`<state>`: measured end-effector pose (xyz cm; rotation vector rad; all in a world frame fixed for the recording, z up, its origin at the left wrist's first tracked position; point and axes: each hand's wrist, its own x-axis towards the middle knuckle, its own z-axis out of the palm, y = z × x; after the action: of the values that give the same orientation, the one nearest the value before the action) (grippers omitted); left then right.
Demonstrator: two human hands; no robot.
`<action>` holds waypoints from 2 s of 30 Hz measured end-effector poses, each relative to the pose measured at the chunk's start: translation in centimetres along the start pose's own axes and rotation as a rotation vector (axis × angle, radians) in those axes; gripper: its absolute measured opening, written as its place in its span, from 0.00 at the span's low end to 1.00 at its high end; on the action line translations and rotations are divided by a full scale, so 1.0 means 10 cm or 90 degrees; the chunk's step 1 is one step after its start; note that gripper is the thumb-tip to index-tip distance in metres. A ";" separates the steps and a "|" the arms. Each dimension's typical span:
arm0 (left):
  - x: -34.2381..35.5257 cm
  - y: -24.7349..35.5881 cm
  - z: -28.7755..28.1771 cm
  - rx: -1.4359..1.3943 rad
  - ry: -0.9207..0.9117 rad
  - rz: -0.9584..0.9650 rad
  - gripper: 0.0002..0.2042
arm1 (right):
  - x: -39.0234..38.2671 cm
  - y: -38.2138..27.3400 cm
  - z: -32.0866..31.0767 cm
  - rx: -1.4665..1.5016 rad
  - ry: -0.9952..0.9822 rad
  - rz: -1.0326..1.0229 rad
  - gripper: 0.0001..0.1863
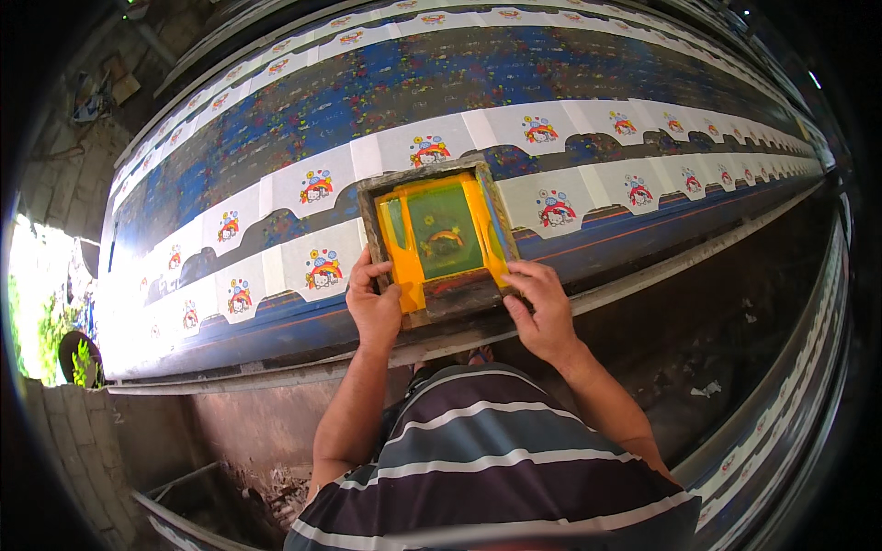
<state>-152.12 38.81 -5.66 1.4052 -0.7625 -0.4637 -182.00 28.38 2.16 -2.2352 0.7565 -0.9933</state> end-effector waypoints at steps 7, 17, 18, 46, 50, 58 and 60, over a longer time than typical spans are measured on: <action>-0.01 -0.03 -0.04 -0.052 -0.015 -0.052 0.22 | 0.25 -0.15 0.15 -0.100 -0.161 -0.175 0.21; -0.03 0.05 -0.02 0.042 -0.003 -0.062 0.18 | 0.82 -0.14 0.26 -0.096 -0.364 -0.090 0.23; -0.03 0.06 -0.02 0.043 -0.004 -0.063 0.18 | 0.85 -0.16 0.23 -0.079 -0.347 -0.096 0.23; -0.06 0.18 0.03 0.198 0.014 -0.033 0.17 | 1.95 0.56 0.75 -0.129 -0.239 -0.157 0.28; -0.07 0.22 0.02 0.236 0.000 -0.026 0.17 | 1.64 0.49 0.70 -0.141 -0.257 -0.191 0.28; -0.07 0.22 0.01 0.216 0.003 -0.005 0.17 | 0.85 0.07 0.51 -0.101 -0.271 -0.207 0.22; -0.06 0.22 0.01 0.201 0.001 -0.019 0.17 | 0.72 -0.04 0.46 -0.109 -0.279 -0.200 0.23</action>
<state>-152.90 39.48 -3.64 1.7120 -0.8400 -0.3750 -174.23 24.92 3.20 -2.6487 0.3101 -0.5483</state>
